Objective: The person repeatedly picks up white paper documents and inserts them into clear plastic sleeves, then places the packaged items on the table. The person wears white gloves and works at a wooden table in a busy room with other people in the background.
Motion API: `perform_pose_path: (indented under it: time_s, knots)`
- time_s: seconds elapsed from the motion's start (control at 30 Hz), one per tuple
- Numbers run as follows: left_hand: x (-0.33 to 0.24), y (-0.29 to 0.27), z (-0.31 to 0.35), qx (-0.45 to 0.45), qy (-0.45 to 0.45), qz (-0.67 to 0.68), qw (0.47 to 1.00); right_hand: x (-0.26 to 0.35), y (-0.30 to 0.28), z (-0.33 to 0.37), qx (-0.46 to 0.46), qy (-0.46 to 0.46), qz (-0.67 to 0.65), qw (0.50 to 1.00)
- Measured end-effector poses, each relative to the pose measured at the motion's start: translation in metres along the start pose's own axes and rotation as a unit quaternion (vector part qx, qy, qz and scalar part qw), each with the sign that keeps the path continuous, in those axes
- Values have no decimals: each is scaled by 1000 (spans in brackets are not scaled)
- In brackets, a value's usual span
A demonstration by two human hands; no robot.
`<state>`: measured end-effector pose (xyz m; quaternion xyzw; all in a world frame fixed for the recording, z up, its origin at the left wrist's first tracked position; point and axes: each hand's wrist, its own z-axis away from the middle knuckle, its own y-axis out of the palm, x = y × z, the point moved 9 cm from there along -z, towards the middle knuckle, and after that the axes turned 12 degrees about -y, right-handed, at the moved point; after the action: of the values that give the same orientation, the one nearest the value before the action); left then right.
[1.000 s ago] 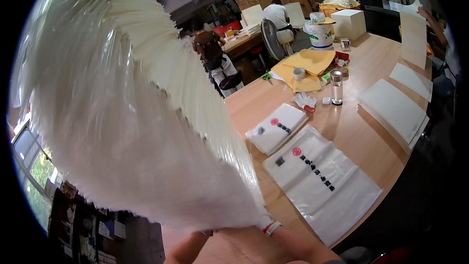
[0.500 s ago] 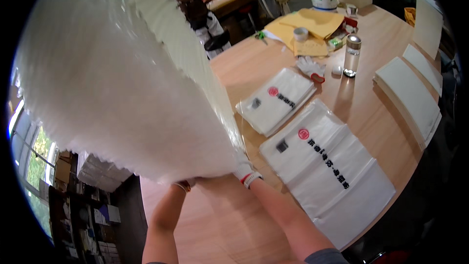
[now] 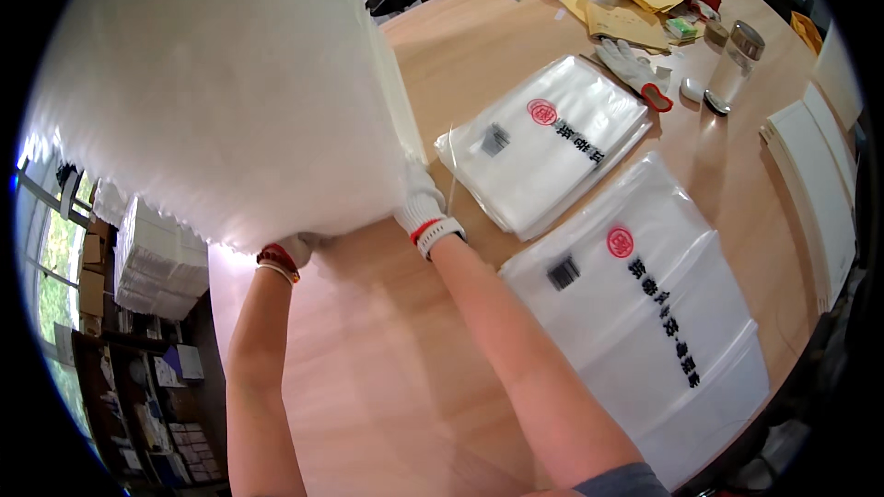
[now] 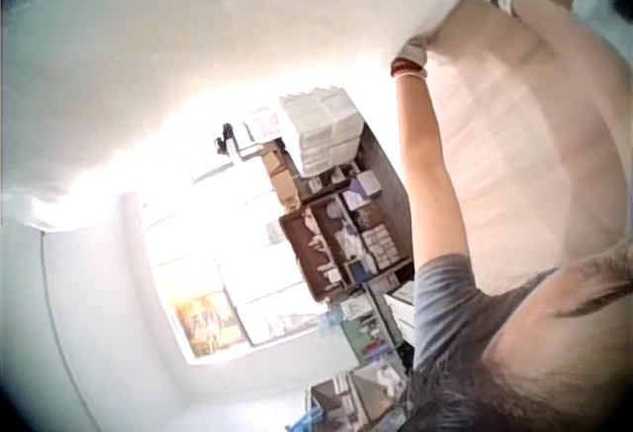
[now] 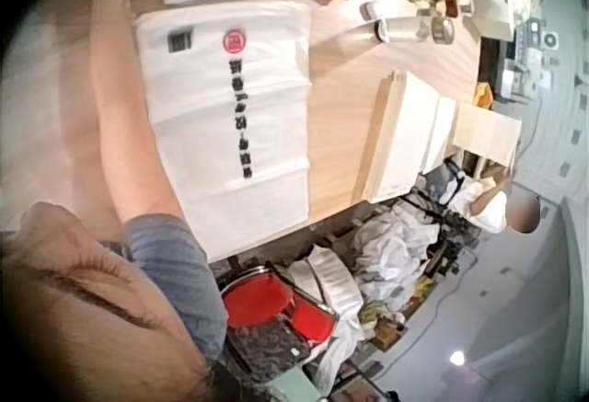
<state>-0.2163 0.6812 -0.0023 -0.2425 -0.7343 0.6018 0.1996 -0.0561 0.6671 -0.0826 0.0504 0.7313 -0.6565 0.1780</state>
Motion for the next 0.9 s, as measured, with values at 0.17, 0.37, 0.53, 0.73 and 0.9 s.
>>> perform_pose_path:
  time_s: [0.17,0.37,0.53,0.73,0.9]
  knots:
    - [50,49,-30,122,-115,162,972,-45,-14,-17,-2,117,-354,928]
    - [15,31,-79,145,-109,106,978,-56,77,-104,-30,54,-80,995]
    - [117,119,-74,175,-450,390,784,-76,66,-112,-18,87,-177,980]
    - [93,124,-99,87,-339,529,773,-118,54,-105,4,113,-234,966]
    - [117,164,-120,-50,-293,455,839,-121,37,-96,12,115,-246,962]
